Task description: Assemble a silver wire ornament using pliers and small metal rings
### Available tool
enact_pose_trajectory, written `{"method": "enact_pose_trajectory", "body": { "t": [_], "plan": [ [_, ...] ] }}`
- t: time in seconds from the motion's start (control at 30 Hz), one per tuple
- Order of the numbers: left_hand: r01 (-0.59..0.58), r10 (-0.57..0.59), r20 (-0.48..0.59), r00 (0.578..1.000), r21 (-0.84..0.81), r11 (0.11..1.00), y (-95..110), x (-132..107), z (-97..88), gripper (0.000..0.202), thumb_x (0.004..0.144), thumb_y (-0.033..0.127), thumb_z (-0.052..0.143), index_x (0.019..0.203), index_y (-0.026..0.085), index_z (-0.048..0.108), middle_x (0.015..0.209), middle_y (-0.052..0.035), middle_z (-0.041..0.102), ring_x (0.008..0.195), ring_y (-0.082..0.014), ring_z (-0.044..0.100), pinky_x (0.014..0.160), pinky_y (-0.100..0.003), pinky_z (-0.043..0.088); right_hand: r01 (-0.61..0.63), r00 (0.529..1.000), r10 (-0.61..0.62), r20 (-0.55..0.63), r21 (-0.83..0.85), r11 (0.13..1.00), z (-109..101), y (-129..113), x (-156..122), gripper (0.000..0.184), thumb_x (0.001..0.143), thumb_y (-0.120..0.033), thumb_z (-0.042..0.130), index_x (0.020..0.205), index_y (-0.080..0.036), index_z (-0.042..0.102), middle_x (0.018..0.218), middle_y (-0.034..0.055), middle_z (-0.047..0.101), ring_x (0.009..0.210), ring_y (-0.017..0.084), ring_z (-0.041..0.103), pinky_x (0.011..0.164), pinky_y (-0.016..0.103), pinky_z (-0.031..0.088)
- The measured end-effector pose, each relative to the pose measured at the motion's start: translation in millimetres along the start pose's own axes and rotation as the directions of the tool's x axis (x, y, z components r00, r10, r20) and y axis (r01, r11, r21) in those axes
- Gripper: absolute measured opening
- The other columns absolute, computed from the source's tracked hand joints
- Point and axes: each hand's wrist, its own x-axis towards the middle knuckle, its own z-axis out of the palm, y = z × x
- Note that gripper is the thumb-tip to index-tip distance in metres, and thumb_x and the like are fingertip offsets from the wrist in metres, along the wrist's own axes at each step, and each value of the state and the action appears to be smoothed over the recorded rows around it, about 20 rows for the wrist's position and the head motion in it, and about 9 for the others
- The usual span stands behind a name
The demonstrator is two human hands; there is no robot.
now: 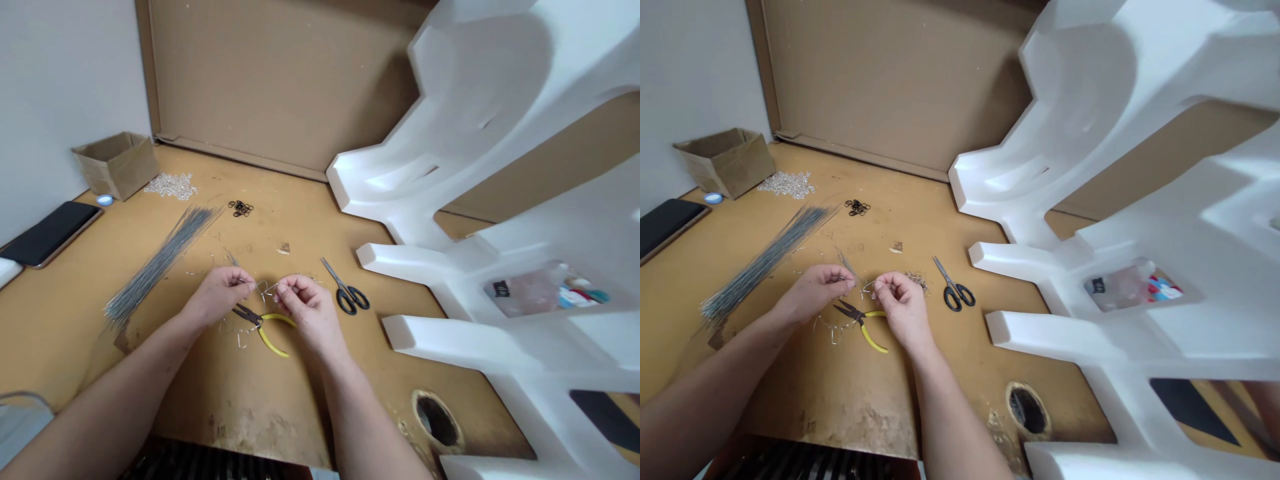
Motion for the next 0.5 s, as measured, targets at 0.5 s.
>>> {"method": "enact_pose_trajectory", "body": {
  "t": [0.5],
  "plan": [
    [0.031,-0.032,0.121,0.992,0.009,0.999,-1.5,-1.6,2.3,0.011,0.062,0.025,0.052,0.063,0.015,0.056,0.049,0.0062,0.047,0.046,-0.0057,0.038,0.049,-0.02,0.03,-0.037,0.998,0.037,0.053,0.01,0.999,1.9,-4.7,-1.6,0.019,0.069,-0.034,0.058,0.062,-0.017,0.054,0.05,-0.0037,0.049,0.044,0.007,0.038,0.044,0.021,0.03]
  ]
}}
